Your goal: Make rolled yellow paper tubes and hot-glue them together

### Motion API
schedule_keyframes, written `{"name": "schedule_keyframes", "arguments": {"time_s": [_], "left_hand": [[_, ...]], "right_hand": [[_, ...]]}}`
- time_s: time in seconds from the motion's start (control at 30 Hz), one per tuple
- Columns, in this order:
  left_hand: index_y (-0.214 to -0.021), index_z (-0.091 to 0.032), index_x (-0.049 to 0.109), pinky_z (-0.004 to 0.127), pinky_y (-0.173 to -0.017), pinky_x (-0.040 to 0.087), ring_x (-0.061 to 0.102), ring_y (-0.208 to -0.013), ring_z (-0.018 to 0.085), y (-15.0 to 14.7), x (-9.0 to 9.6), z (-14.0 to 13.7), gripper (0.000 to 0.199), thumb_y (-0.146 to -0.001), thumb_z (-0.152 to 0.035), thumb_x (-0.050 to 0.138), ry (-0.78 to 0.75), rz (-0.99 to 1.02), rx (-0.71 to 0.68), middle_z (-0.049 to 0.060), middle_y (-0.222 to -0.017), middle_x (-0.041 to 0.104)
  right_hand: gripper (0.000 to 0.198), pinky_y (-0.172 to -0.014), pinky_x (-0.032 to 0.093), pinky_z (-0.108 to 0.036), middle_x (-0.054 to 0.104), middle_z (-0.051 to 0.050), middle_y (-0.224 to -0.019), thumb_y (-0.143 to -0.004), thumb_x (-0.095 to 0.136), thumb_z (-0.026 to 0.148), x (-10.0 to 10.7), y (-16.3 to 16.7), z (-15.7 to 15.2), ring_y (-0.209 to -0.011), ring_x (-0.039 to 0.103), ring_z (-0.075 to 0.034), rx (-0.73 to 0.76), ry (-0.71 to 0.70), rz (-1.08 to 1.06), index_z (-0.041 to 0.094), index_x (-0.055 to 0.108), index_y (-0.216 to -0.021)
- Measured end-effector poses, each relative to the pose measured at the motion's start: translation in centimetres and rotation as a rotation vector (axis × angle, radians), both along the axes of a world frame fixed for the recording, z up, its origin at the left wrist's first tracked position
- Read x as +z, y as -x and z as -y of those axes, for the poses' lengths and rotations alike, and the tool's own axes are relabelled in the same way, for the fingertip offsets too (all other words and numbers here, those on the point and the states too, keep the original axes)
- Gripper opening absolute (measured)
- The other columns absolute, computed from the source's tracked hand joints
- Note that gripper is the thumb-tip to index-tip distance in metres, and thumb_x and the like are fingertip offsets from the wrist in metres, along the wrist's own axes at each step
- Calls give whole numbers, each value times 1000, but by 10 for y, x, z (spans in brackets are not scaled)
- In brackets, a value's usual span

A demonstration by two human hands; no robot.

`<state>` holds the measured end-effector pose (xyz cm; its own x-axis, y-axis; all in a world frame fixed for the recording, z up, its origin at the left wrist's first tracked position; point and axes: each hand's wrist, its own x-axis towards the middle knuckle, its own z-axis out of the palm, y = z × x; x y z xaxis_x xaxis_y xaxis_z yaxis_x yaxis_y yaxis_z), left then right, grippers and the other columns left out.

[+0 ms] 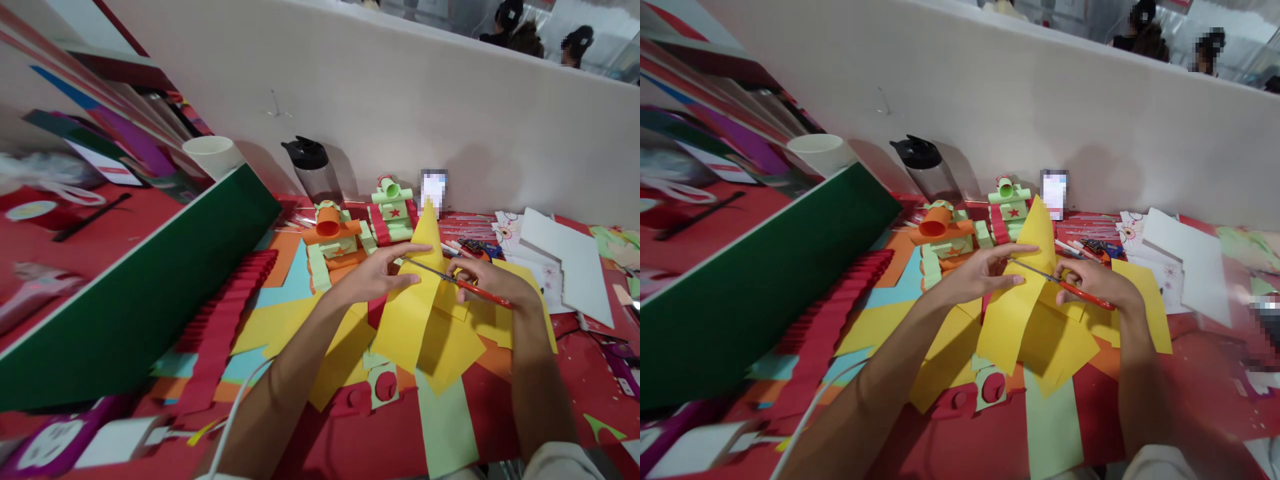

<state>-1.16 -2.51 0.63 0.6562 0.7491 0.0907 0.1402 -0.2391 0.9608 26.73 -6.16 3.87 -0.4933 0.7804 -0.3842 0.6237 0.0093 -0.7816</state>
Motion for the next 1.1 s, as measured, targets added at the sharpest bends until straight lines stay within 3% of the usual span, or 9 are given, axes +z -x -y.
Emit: {"name": "schedule_keyframes", "arguments": {"time_s": [0.33,0.53,0.67,0.83,1.0,1.1], "left_hand": [[-144,-28,67,26,-53,41,51,-63,13,-2,-3,0,61,-88,-49,80,-24,12,-13,5,-109,74],[-148,-21,63,26,-65,46,60,-82,18,-2,-2,1,66,-90,-47,79,-61,-54,-15,9,-115,75],[-150,-21,62,23,-55,38,49,-68,11,-4,-3,1,67,-90,-46,79,-26,-62,-21,8,-117,73],[-145,-23,65,21,-50,34,42,-60,9,-4,-3,0,60,-90,-41,80,-32,2,-15,3,-100,72],[-141,-23,70,21,-47,35,43,-56,6,8,3,-1,57,-87,-38,84,-29,70,53,5,-104,74],[-143,-26,70,21,-42,36,43,-48,5,20,6,-1,58,-88,-37,84,10,181,147,2,-93,75]], "right_hand": [[47,-62,30,-29,52,6,-69,-85,77,61,-3,-5,0,-65,46,-17,20,-23,32,24,55,-103],[51,-63,31,-28,49,6,-75,-82,80,64,-7,-2,-1,-67,44,-16,47,-86,38,24,56,-103],[55,-62,30,-28,44,7,-71,-79,80,70,-6,0,-3,-66,39,-15,30,-81,42,24,55,-99],[51,-61,30,-27,42,9,-64,-81,81,65,-4,-2,-2,-62,36,-14,32,-45,15,24,55,-98],[48,-60,29,-27,43,8,-68,-82,79,61,4,-27,4,-62,35,-13,46,-30,-1,24,58,-103],[57,-62,31,-27,46,5,-74,-78,80,68,15,-47,14,-66,38,-14,63,-83,33,22,61,-106]]}}
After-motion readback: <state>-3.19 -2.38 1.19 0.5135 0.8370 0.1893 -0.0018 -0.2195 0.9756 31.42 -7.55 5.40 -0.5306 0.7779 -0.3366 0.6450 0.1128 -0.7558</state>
